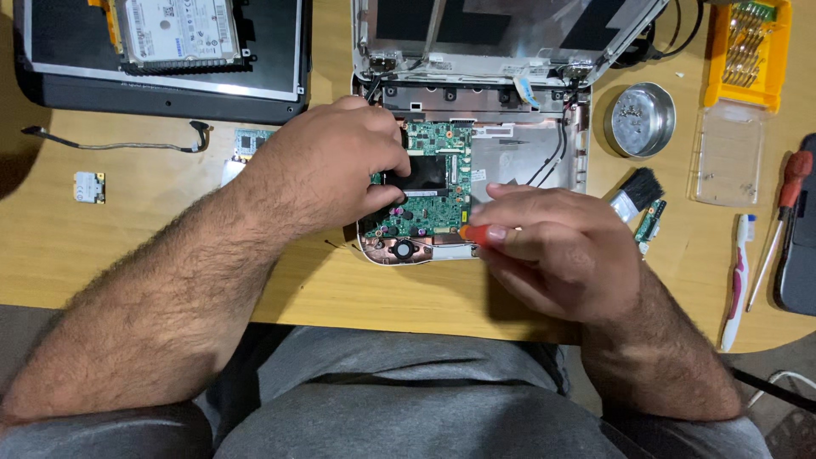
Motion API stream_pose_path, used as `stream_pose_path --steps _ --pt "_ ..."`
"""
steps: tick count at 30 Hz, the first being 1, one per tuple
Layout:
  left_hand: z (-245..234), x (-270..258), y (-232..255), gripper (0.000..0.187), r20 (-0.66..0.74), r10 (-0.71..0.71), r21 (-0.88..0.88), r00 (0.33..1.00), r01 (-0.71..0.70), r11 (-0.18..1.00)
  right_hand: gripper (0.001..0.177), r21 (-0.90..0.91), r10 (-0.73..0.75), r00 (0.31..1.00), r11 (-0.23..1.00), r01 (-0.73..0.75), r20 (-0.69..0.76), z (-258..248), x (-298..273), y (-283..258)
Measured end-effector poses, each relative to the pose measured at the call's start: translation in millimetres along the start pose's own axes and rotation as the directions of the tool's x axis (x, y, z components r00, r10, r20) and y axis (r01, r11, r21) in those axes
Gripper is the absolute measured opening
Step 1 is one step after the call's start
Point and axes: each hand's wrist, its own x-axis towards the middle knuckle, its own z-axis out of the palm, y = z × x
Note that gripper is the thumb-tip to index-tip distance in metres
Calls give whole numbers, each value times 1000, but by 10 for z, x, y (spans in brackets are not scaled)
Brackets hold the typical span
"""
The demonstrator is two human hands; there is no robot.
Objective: The person removes a small circuit board from a disassembled laptop, cleans it with a toothbrush and a paintbrush, then reinserts it into the motherboard and secures it with a screwdriver.
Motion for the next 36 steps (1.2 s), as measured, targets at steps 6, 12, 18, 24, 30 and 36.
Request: stream_pose_path --steps 6,12,18,24,30,36 --pt "-6 4 3 33 20 -12 -1 1000 12 1000 30 1 4 998 1000 -4 63 -23 36 -32" --pt "7 5 -9 33 12 -15 -4 1000 15 1000 28 22 18 997 1000 -20 71 -32 3 -12" --pt "20 0 -15 31 -8 14 24 1000 -13 1000 35 30 -12 998 1000 10 63 -47 -2 11" --pt "3 10 2 30 16 -21 -1 1000 21 1000 15 39 61 994 997 -65 88 -53 52 -39" --pt "-79 27 53 30 79 -75 -41 994 79 996 21 -3 29 995 1000 -29 93 -92 125 -71" --pt "-97 33 65 32 87 -86 -54 993 91 994 15 -71 20 996 997 -14 83 -34 19 14"
